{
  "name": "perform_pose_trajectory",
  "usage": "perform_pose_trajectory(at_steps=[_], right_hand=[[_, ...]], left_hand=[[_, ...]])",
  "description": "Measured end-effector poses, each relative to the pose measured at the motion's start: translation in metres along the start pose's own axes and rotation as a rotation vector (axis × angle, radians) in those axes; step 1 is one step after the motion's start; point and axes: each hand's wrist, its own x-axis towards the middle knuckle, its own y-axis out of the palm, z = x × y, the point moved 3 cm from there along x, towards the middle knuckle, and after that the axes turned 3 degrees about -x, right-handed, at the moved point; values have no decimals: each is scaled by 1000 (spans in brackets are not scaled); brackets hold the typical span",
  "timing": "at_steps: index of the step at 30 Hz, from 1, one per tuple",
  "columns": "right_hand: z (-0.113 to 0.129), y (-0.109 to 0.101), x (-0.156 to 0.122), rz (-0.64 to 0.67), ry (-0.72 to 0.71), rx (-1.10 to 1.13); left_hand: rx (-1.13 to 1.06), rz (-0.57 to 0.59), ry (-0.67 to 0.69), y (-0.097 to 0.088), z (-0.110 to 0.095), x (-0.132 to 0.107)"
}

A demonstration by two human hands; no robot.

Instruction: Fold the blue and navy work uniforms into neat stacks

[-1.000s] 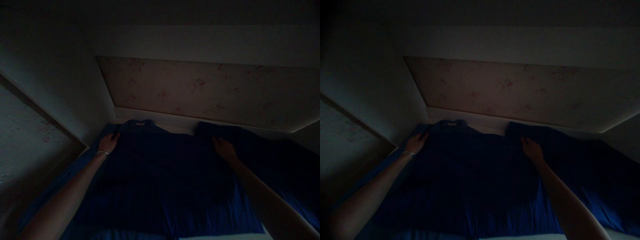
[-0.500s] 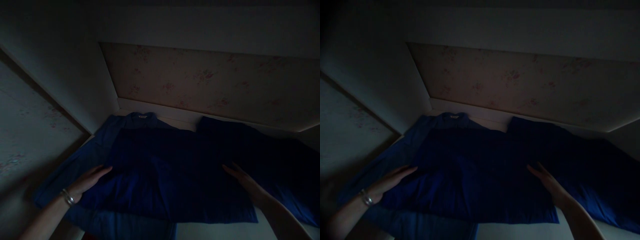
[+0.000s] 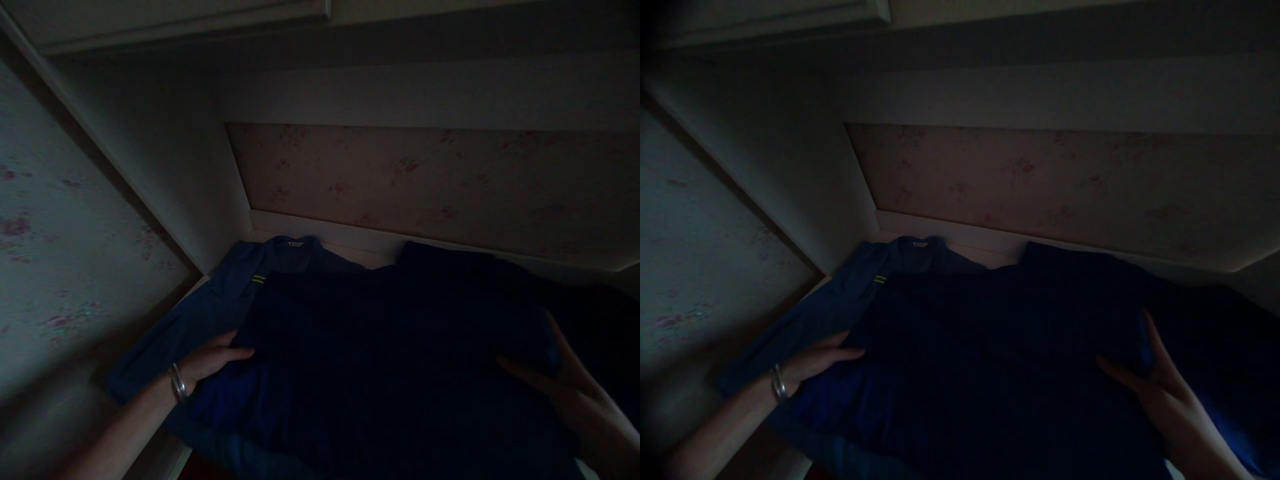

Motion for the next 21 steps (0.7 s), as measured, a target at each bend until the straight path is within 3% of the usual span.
perform_pose_trajectory(at_steps=[3, 6, 8, 11, 13, 16, 19, 21], right_hand=[[-27, -5, 8, 66, 60, -55], [-51, 3, 19, 189, 65, 41], [-51, 4, 26, 222, 29, 121], [-28, -12, 37, 244, -85, 166], [-6, -37, 48, 198, -128, 145], [25, -91, 67, 44, -154, 96], [44, -158, 93, -83, -157, 13], [47, -203, 114, -156, -150, -141]], left_hand=[[-81, 18, -117, 18, 9, 11], [3, -85, -42, 35, 6, 31], [96, -152, 76, 46, -9, 40], [140, -168, 206, 68, -49, 37], [108, -149, 265, 89, -82, 29], [44, -73, 390, 133, -132, 18], [-19, 57, 513, 194, -167, 25], [-8, 146, 525, 238, -177, 43]])
